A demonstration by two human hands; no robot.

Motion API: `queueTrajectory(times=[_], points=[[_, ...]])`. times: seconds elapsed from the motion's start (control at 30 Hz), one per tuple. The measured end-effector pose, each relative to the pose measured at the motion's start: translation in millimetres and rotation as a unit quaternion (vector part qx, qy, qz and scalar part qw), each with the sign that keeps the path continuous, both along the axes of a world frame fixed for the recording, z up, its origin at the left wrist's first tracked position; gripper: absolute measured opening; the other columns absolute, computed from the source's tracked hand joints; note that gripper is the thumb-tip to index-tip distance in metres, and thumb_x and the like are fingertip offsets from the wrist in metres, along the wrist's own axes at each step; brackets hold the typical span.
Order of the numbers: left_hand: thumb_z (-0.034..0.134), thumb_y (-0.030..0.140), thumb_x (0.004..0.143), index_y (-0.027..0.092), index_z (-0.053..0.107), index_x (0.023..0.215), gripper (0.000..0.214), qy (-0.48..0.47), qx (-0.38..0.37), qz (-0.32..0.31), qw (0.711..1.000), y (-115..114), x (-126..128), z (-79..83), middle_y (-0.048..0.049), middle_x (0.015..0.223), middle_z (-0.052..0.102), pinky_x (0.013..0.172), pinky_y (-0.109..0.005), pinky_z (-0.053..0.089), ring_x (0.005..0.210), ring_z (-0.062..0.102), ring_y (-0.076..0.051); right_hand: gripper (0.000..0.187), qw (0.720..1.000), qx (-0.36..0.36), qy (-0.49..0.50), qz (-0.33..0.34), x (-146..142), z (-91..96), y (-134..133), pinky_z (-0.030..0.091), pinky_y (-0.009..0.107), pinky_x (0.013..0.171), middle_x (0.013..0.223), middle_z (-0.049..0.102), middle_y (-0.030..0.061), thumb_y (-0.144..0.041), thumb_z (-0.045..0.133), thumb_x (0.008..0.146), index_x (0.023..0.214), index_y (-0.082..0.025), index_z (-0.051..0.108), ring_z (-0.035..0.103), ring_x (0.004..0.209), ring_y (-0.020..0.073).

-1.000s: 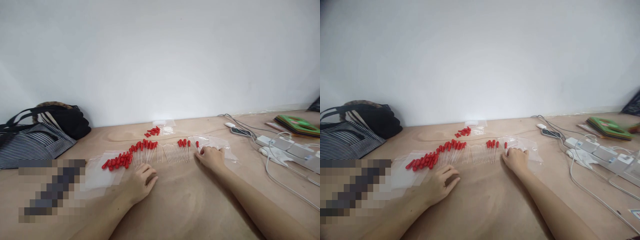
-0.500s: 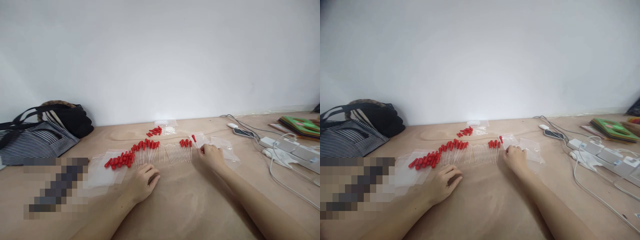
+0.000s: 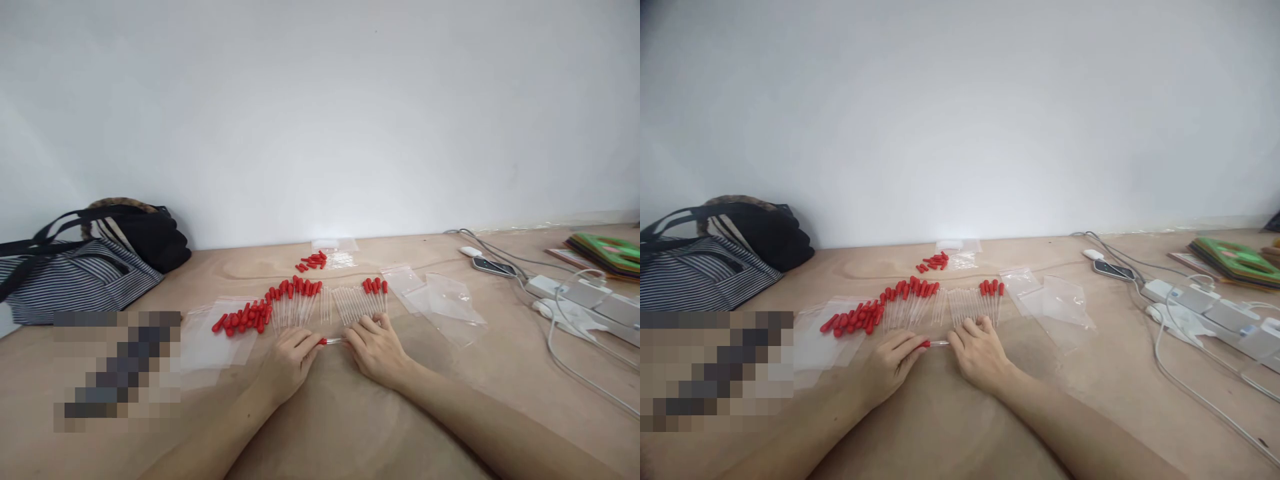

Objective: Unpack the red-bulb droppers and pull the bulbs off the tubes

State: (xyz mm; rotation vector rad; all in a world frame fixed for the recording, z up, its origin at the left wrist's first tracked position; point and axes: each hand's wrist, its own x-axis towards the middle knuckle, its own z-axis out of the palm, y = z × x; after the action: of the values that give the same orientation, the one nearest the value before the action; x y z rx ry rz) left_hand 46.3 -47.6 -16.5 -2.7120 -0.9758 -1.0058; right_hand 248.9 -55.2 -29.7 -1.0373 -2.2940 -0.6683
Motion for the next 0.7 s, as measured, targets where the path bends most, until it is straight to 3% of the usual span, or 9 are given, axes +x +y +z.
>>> queueTrajectory(times=[0.13,0.27,0.5,0.6,0.7], points=[[0.04,0.023,0.088,0.02,0.062,0.09,0.023,-0.005,0.001,0.007,1.0,0,2,-0.2,-0.003,0.075,0.064,0.064,-0.029,0.046,0.07,0.058,-0.015,0.015,0.999,0.015,0.039,0.032,-6,1.1,3,0.021,0.033,0.074,0.062,0.056,-0.0011,-0.027,0.046,0.085,0.083,-0.021,0.06,0.042,0.068,0.013],[0.044,0.024,0.087,0.021,0.064,0.091,0.021,0.019,0.016,0.01,1.0,-1,4,2.8,-0.0033,0.08,0.066,0.067,-0.031,0.045,0.074,0.059,-0.016,0.016,0.998,0.022,0.045,0.048,-7,-0.7,4,0.02,0.036,0.082,0.058,0.055,-0.0028,-0.023,0.047,0.084,0.077,-0.021,0.061,0.044,0.068,0.0113],[0.044,0.015,0.086,0.023,0.065,0.081,0.023,0.018,0.083,0.001,0.996,-4,6,1.6,0.0005,0.085,0.07,0.09,-0.042,0.036,0.085,0.061,-0.016,0.02,0.996,0.003,0.059,0.069,-4,-4.3,2,0.009,0.044,0.098,0.053,0.055,-0.0047,-0.019,0.046,0.084,0.07,-0.02,0.06,0.05,0.08,0.0124],[0.042,0.013,0.086,0.022,0.065,0.081,0.025,0.017,0.081,0.011,0.997,-1,-1,-2.9,0.0001,0.086,0.07,0.092,-0.045,0.034,0.085,0.061,-0.017,0.022,0.996,-0.012,0.066,0.06,2,-5.4,2,0.008,0.044,0.098,0.056,0.057,-0.0039,-0.018,0.044,0.084,0.07,-0.021,0.06,0.05,0.083,0.0129],[0.044,0.017,0.086,0.021,0.065,0.082,0.022,0.002,0.052,0.063,0.997,5,-11,-6.3,-0.002,0.086,0.069,0.084,-0.042,0.04,0.084,0.06,-0.019,0.021,0.994,-0.034,0.101,0.022,10,-4.6,2,0.01,0.043,0.096,0.06,0.059,-0.0028,-0.02,0.044,0.084,0.072,-0.021,0.061,0.05,0.08,0.0127]])
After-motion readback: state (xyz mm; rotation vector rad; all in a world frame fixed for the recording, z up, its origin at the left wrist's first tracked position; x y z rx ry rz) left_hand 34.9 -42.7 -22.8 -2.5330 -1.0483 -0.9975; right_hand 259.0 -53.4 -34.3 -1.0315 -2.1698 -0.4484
